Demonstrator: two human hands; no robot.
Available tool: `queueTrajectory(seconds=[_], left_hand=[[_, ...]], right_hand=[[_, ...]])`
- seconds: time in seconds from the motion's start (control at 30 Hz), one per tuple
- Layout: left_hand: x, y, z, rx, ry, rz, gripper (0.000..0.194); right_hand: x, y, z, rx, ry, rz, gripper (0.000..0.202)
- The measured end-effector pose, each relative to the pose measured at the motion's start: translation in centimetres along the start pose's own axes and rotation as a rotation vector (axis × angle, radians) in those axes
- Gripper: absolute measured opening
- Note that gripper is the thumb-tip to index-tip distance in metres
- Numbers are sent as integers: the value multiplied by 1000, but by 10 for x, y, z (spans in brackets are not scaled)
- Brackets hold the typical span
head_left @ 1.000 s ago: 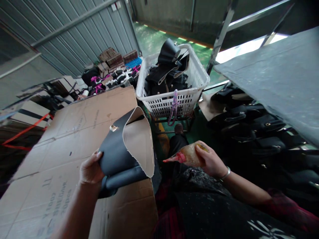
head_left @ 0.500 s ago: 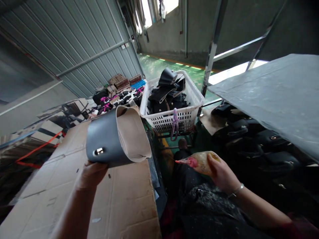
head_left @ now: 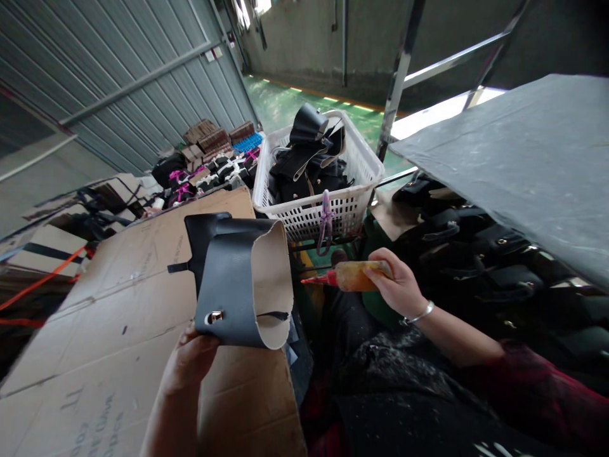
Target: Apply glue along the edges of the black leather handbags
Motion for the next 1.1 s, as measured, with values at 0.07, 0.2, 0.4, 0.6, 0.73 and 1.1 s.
queueTrajectory(seconds=[0.07,0.2,0.4,0.6,0.73,1.1], left_hand=[[-1,3,1,6,1,-42,11],[-9,4,2,-4,49,-2,13],[-11,2,2,6,36,64,21],[-5,-6,1,1,63,25,19],[-5,-6,1,23,71,48,17],[-13,7,1,25,62,80,22]], right_hand=[[-10,-5,-8,-26,80,56,12],[-24,-14,-22,-80,189,144,13],[-25,-25,-35,-114,216,188,14],[-8,-32,-32,-140,184,166,14],[6,-37,-20,-168,134,112,13],[39,-42,-12,-81,-73,-114,16]])
Point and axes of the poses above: each hand's wrist, its own z-axis away from the middle knuckle, its own y-axis out of the back of the hand, x = y × z, the point moved 8 cm from there along -z, towards the middle knuckle, and after that the axes turned 14 degrees about -x, right-handed, at the moved point
